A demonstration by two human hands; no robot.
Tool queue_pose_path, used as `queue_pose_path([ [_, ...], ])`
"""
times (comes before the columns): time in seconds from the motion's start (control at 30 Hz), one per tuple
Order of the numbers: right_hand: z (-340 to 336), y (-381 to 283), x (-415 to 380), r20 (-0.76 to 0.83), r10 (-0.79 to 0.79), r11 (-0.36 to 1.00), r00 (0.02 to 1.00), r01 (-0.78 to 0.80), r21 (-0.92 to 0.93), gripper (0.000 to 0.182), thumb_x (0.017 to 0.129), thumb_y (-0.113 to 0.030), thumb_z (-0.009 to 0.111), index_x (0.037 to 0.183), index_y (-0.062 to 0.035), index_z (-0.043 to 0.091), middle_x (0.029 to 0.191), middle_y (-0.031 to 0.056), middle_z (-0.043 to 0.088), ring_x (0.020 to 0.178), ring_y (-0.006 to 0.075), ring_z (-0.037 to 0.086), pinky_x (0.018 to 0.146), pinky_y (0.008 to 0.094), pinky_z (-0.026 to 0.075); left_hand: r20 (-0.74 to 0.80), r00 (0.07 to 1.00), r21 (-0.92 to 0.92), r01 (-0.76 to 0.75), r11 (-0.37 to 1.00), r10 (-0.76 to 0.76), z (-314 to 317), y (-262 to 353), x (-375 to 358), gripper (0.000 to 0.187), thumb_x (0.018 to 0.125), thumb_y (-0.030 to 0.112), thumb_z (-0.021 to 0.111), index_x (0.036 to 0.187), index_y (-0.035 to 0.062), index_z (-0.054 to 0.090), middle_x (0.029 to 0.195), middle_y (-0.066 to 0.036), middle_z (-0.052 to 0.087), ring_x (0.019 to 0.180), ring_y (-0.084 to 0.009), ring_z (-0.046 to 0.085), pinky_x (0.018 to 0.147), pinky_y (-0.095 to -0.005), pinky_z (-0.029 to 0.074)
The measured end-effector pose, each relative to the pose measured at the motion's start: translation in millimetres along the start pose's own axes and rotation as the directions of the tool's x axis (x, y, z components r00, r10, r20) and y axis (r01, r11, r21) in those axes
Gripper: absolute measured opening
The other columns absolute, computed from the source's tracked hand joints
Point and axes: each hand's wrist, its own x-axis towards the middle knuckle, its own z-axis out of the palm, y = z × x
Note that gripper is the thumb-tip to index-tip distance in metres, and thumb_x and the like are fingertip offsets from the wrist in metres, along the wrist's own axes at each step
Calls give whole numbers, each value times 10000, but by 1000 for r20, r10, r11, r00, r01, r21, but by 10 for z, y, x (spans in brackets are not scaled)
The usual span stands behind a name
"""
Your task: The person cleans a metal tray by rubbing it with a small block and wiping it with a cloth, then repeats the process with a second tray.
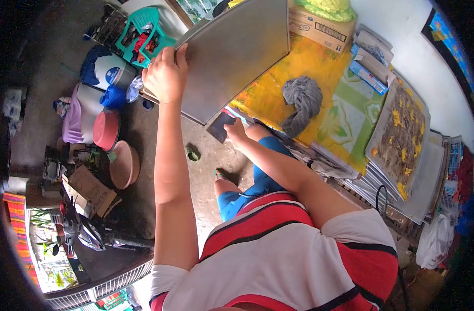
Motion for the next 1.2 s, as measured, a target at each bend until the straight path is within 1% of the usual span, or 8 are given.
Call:
queue_pose_path([
  [0.33,-28,-195,59,-112,-83,966,990,108,234,409,813,-144,663,1142,8,474,898,118,606,630,196,593,471,358,488,14,999,0,50,999,-50,-22,-128,-97,377,837,454,649,652,149,527,606,-4,610,568,-209,619,525,-379,435],
  [0.5,-64,-106,133,327,56,956,943,45,-292,294,808,-127,652,1051,-4,541,770,86,592,568,184,564,406,330,395,-8,999,-10,33,999,-33,23,-127,-92,376,841,453,645,656,147,529,604,0,602,574,-211,621,529,-380,436],
  [0.63,-97,-19,318,25,17,939,1000,-24,343,170,849,-43,612,1004,14,570,812,98,632,728,223,659,572,348,548,12,999,2,29,1000,-29,3,-74,-49,375,843,452,642,657,147,528,610,1,605,580,-212,623,536,-378,434],
  [0.77,-106,-147,204,573,232,942,786,-327,68,241,863,-30,597,1088,38,547,942,122,642,804,241,678,688,394,582,39,999,-24,4,1000,-3,-3,-30,-21,364,860,495,606,712,163,598,666,-30,658,570,-242,636,544,-368,451],
  [0.93,-138,129,483,115,100,882,988,-142,449,219,889,-44,573,1088,45,559,958,114,640,892,251,658,725,441,568,19,1000,-23,-18,1000,19,23,33,17,355,856,491,614,712,166,606,666,-30,658,569,-244,637,549,-368,459],
  [1.07,-76,135,365,557,235,970,796,-155,-187,324,838,-153,657,1091,17,547,981,149,661,877,254,653,740,421,530,65,998,-1,-3,1000,3,-31,52,35,344,853,489,616,733,166,620,678,-36,665,572,-258,638,555,-373,465],
  [1.17,27,407,524,96,-514,699,853,481,-530,447,800,-211,676,1126,36,497,1009,192,648,896,284,665,649,421,532,86,996,-17,12,1000,-10,13,14,31,332,856,491,612,780,169,645,701,-44,677,585,-275,643,565,-386,468],
  [1.2,-33,-3,196,97,-208,867,973,230,-441,464,806,-204,662,1143,60,483,1003,213,639,927,333,654,674,438,534,77,997,-23,12,1000,-10,20,5,35,333,857,491,610,785,169,647,706,-46,679,590,-276,645,569,-388,469],
])
